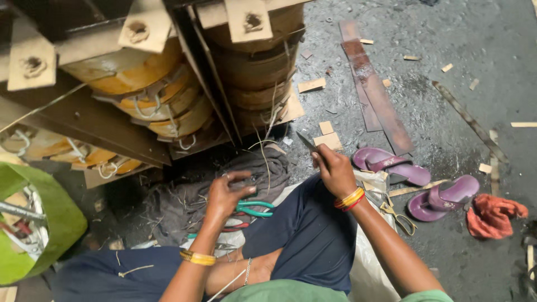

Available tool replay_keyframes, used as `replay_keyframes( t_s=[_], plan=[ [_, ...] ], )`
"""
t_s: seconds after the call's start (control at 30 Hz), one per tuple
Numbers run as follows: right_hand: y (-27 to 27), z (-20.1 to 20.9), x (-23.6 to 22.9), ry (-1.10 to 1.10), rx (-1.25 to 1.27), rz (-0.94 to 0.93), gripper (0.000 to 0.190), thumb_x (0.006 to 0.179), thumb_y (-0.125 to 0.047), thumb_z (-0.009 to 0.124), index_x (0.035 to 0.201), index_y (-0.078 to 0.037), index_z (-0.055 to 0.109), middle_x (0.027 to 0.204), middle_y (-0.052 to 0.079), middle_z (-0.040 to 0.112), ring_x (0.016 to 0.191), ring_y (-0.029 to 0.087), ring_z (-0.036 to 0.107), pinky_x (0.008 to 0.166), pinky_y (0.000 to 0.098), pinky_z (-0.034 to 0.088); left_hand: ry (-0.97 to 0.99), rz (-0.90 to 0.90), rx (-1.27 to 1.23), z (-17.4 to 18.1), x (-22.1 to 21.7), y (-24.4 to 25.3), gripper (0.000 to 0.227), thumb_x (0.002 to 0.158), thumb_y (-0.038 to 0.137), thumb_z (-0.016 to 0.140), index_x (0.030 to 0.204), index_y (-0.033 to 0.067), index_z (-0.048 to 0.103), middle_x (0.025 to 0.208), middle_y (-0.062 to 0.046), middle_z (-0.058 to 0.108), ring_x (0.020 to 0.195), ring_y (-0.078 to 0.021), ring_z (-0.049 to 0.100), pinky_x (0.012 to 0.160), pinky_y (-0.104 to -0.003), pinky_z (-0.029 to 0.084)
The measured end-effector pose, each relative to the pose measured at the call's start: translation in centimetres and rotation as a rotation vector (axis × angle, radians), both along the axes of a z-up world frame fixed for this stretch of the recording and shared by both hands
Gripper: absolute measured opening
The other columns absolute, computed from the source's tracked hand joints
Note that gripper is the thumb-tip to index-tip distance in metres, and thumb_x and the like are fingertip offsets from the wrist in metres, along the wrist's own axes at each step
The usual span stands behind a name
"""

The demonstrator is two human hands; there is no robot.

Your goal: The person sits on the floor and uses pliers and a screwdriver to manipulate wires and fasteners on a large electrical transformer. They repeatedly cut, bend, and secure wires to the transformer's coil structure.

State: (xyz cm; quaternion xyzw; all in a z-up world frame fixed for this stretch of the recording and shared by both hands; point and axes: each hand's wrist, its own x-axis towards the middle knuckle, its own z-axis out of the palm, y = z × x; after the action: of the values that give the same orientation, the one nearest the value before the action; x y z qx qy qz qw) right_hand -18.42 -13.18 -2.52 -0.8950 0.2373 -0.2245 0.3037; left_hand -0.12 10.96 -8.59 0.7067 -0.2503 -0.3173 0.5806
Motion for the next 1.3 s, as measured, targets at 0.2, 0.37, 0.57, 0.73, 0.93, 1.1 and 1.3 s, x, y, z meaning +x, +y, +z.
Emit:
replay_keyframes(
  t_s=[0.2, 0.37, 0.57, 0.73, 0.93, 1.1, 1.3],
  plan=[
    [1.9, 1.4, 5.5, -0.088, -0.278, 0.253, 0.033, 0.082, 0.004, 0.057, 0.114, -0.002, 0.064, 0.084, 0.010, 0.070, 0.073, 0.030, 0.070, 0.062, 0.0412, 0.054, 0.531, 0.169, -0.425, 1.4, -1.2, -6.7, 0.056, 0.103, 0.017, 0.055, 0.157, 0.0099, 0.040, 0.098, -0.007, 0.069, 0.082, -0.0125, 0.067, 0.073, -0.026, 0.055],
    [1.6, 2.1, 9.3, -0.014, -0.625, 0.344, 0.014, 0.084, -0.004, 0.065, 0.097, -0.010, 0.062, 0.076, 0.009, 0.062, 0.071, 0.029, 0.066, 0.059, 0.0426, 0.050, 0.887, 0.096, -0.800, 1.3, -1.7, -7.4, 0.057, 0.105, 0.010, 0.056, 0.159, 0.0088, 0.040, 0.069, 0.004, 0.046, 0.058, -0.0062, 0.043, 0.054, -0.021, 0.038],
    [1.5, 3.1, 10.5, 0.190, -0.688, 0.372, 0.020, 0.083, -0.006, 0.066, 0.102, -0.009, 0.066, 0.068, 0.009, 0.062, 0.063, 0.027, 0.065, 0.053, 0.0422, 0.050, 1.083, 0.104, -0.825, 0.4, -0.9, -6.5, 0.056, 0.103, 0.010, 0.057, 0.157, 0.0087, 0.043, 0.069, 0.004, 0.043, 0.058, -0.0061, 0.040, 0.056, -0.021, 0.036],
    [0.9, 3.4, 10.9, 0.210, -0.753, 0.439, 0.025, 0.076, -0.009, 0.064, 0.101, -0.009, 0.065, 0.076, 0.009, 0.067, 0.068, 0.027, 0.069, 0.052, 0.0408, 0.053, 1.105, 0.130, -0.818, 0.0, -2.0, -6.6, 0.048, 0.103, 0.010, 0.057, 0.150, 0.0073, 0.053, 0.069, 0.004, 0.043, 0.059, -0.0066, 0.041, 0.057, -0.022, 0.037],
    [0.7, 2.8, 10.7, 0.230, -0.782, 0.491, 0.023, 0.078, -0.009, 0.063, 0.102, -0.009, 0.064, 0.080, 0.009, 0.067, 0.072, 0.028, 0.070, 0.058, 0.0407, 0.055, 0.965, 0.308, -0.620, -0.1, -3.7, -5.7, 0.039, 0.098, 0.004, 0.058, 0.136, 0.0037, 0.063, 0.098, 0.008, 0.073, 0.064, -0.0049, 0.045, 0.055, -0.021, 0.036],
    [0.1, 3.2, 11.5, 0.282, -0.877, 0.444, 0.021, 0.086, -0.009, 0.063, 0.107, -0.012, 0.066, 0.081, 0.009, 0.068, 0.065, 0.028, 0.068, 0.051, 0.0412, 0.053, 0.694, 0.214, -0.505, -0.2, -4.0, -4.1, 0.027, 0.101, 0.009, 0.064, 0.125, -0.0009, 0.072, 0.070, 0.003, 0.058, 0.059, -0.0041, 0.047, 0.052, -0.020, 0.039],
    [4.2, 2.7, 9.2, 0.239, -0.720, 0.617, 0.021, 0.075, -0.010, 0.061, 0.096, -0.011, 0.063, 0.078, 0.008, 0.067, 0.070, 0.027, 0.069, 0.053, 0.0402, 0.054, 0.629, 0.286, -0.349, 0.1, -4.5, -2.7, 0.018, 0.100, 0.012, 0.064, 0.109, -0.0014, 0.072, 0.068, -0.001, 0.061, 0.055, -0.0069, 0.054, 0.049, -0.021, 0.041]
  ],
)
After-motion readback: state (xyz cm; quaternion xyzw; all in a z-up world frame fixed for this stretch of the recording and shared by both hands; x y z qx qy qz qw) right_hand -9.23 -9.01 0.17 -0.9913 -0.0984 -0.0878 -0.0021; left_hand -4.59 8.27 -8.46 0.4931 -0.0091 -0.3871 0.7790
